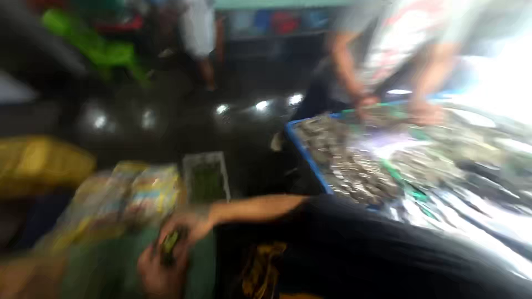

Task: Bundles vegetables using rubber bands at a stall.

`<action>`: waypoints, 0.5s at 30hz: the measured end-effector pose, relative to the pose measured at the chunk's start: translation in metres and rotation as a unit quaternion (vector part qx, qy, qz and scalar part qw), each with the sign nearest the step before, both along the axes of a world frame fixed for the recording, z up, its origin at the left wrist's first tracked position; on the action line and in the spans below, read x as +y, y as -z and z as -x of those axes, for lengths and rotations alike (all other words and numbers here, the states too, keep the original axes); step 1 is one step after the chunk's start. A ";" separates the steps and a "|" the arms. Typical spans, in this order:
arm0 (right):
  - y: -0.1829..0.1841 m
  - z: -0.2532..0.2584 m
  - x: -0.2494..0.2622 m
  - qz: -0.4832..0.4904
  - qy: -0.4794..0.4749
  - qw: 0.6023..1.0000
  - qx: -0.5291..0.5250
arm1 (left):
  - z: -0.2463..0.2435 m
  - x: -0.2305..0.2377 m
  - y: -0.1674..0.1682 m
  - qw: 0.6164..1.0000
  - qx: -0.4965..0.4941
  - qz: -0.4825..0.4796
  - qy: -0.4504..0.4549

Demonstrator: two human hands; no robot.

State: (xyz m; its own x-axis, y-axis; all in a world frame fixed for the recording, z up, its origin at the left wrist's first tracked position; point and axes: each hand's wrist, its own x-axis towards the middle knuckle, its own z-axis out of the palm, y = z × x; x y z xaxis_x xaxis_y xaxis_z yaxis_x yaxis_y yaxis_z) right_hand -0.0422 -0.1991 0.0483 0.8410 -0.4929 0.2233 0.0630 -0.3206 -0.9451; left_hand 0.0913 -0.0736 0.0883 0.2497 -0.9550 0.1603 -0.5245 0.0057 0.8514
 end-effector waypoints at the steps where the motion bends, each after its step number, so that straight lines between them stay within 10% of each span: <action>1: -0.003 -0.001 -0.005 0.004 -0.012 1.000 -0.019 | 0.002 0.006 0.014 0.999 0.020 0.027 -0.026; 9: -0.057 -0.039 -0.056 0.061 -0.112 0.988 -0.086 | -0.020 0.054 0.048 0.976 0.198 -0.047 -0.082; 15: -0.001 -0.077 -0.005 -0.070 -0.243 0.966 0.054 | -0.018 0.065 0.062 0.960 0.194 -0.126 -0.157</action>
